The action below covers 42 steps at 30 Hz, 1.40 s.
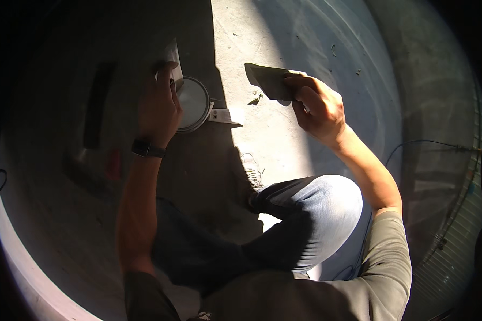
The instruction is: The person applies body filler to a car hood using a spreader and scraper, smoothing the surface and preparing the area for further work.
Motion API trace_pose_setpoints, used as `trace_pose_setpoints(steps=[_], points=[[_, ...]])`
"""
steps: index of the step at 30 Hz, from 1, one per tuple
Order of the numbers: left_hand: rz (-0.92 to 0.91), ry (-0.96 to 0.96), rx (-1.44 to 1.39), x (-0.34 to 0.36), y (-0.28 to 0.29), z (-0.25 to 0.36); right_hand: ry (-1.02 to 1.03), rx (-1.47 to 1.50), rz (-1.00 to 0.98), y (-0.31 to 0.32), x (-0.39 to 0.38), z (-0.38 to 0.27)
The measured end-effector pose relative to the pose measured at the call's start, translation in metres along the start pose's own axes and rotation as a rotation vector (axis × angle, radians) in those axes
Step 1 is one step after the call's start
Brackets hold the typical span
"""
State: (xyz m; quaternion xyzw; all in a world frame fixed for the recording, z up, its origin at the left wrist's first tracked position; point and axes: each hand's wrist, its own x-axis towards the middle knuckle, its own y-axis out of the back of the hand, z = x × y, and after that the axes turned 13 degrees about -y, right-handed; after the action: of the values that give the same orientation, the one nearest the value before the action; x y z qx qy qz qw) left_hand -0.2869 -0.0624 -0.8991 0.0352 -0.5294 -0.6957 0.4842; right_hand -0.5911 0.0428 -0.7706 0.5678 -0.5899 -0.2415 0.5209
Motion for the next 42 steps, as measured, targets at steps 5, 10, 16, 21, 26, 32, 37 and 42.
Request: trace_pose_setpoints(steps=[5,10,16,21,26,32,37,42], points=[[0.160,0.489,-0.777,-0.012,0.029,0.033,0.065,0.107,0.206,-0.040,0.008,-0.010],[0.316,0.920,-1.119,-0.027,0.047,0.064,0.151,0.235,0.213,-0.077,0.030,-0.031],[0.268,0.639,-0.954,-0.028,0.073,0.097,0.096,0.486,0.267,-0.108,0.046,-0.079],[0.315,0.726,-1.168,-0.031,0.101,0.111,0.125,0.596,0.264,-0.111,0.043,-0.101],[0.243,0.617,-1.093,-0.044,0.119,0.107,0.256,0.551,0.235,-0.106,0.038,-0.092],[0.194,0.569,-1.041,-0.054,0.119,0.106,0.438,0.488,0.096,-0.086,0.031,-0.069],[0.154,0.542,-1.024,-0.054,0.119,0.105,0.514,0.443,-0.028,-0.065,0.032,-0.051],[0.125,0.516,-1.020,-0.059,0.116,0.106,0.545,0.309,-0.093,-0.047,0.030,-0.030]])
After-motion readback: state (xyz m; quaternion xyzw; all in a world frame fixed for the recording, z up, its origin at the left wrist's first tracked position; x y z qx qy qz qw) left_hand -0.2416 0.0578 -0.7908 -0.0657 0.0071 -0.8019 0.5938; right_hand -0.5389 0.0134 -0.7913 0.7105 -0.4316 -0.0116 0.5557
